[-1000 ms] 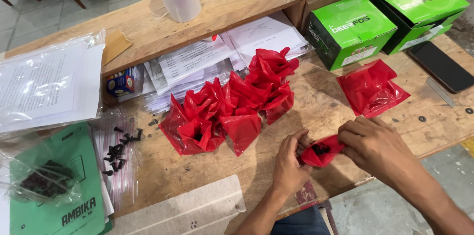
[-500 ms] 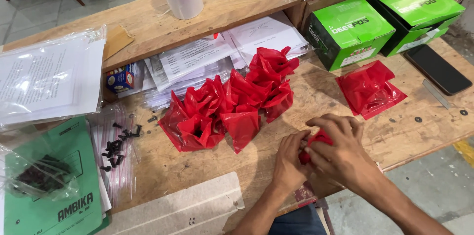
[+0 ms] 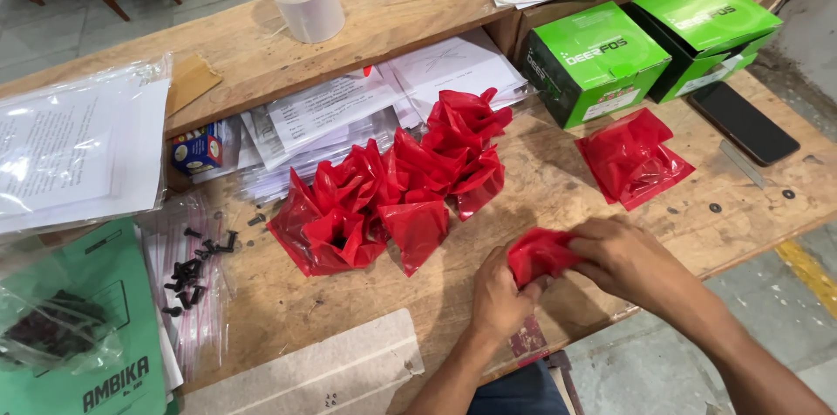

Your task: The person counts black screws by transferring them between their palms, then places counted screws into a clear plastic bag resting on a green folder. They open red plastic bags and pick up loose screws from the table to continue counting.

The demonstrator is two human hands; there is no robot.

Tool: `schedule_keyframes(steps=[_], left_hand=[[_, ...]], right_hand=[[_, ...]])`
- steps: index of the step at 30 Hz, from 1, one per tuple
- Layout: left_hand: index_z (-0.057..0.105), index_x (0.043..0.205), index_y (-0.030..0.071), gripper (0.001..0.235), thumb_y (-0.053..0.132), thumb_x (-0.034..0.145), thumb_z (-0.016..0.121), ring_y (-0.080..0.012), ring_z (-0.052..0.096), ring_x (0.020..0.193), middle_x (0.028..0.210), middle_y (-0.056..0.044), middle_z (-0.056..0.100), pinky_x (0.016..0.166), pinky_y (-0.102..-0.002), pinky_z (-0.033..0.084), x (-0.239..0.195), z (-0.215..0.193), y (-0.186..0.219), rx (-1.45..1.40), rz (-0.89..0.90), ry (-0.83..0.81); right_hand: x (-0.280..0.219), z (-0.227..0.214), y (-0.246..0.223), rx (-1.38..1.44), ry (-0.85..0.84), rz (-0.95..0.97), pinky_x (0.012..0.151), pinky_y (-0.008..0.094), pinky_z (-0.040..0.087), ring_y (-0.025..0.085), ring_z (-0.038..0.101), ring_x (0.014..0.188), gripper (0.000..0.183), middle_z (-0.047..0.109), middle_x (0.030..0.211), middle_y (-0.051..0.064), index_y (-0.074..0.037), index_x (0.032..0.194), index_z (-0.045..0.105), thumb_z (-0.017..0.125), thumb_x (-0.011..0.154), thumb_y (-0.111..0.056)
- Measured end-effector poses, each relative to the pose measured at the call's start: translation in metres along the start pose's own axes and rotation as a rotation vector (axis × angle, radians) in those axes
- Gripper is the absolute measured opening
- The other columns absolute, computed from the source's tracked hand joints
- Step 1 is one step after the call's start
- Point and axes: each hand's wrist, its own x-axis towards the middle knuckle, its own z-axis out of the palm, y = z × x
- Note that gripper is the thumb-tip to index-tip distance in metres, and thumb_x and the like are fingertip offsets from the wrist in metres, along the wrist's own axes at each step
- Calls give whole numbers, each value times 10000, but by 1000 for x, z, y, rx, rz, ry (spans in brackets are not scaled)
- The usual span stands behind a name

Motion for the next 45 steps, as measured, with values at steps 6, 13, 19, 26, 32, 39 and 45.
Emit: schedule_keyframes(steps=[6, 13, 19, 26, 32, 39, 45], left_hand=[[356, 1535, 10, 884, -1, 781, 816, -357, 597, 1326, 1459, -235, 552, 1078, -418, 519, -5, 13, -26, -103, 26, 146], [250, 1591, 19, 972, 24, 823, 845, -298, 594, 1293, 1490, -208, 516, 1038, -378, 537, -4, 12, -28, -167, 21, 148], [305, 1578, 25, 924, 2, 817, 829, -272, 611, 1222, 1434, -182, 551, 967, -366, 551, -4, 10, -26, -188, 12, 141], [343, 1556, 18, 880, -27, 805, 801, -263, 619, 1204, 1405, -172, 561, 950, -354, 553, 0, 3, -14, -240, -10, 114], [332, 1555, 8, 878, -33, 809, 794, -255, 616, 1204, 1392, -164, 568, 971, -345, 536, 1, 4, -14, -241, 4, 93], [353, 1535, 29, 871, -27, 790, 801, -230, 617, 1141, 1361, -137, 575, 937, -329, 541, 2, 8, -14, -191, -48, 76], [413, 1509, 37, 807, -22, 800, 795, -195, 610, 1018, 1278, -111, 581, 888, -312, 547, -3, 1, -11, -222, -72, 122]], right_hand=[[29, -11, 7, 274, 187, 82, 597, 406, 564, 280, 721, 688, 109, 722, 783, 129, -31, 866, 724, 740, 767, -75], [84, -40, 45, 156, 343, 303, 608, 413, 537, 313, 677, 632, 179, 699, 799, 215, 24, 988, 740, 764, 839, -73], [143, -39, 71, 419, 407, 471, 667, 416, 555, 330, 736, 707, 197, 744, 837, 214, 19, 1036, 751, 698, 899, -112], [133, 7, 121, 73, 475, 287, 833, 465, 568, 420, 708, 882, 290, 721, 951, 276, 44, 1086, 759, 720, 823, -74], [72, -72, 75, 111, 664, 384, 905, 434, 540, 385, 708, 1002, 271, 724, 1098, 206, -22, 1192, 745, 692, 980, -182], [36, -31, 113, -105, 213, 476, 1016, 679, 220, 465, 261, 1376, 576, 444, 1449, 250, -147, 1080, 804, 942, 598, -431], [45, -7, 114, -133, 478, 359, 1106, 600, 252, 369, 340, 1431, 257, 537, 1486, 126, -164, 1047, 822, 818, 869, -350]])
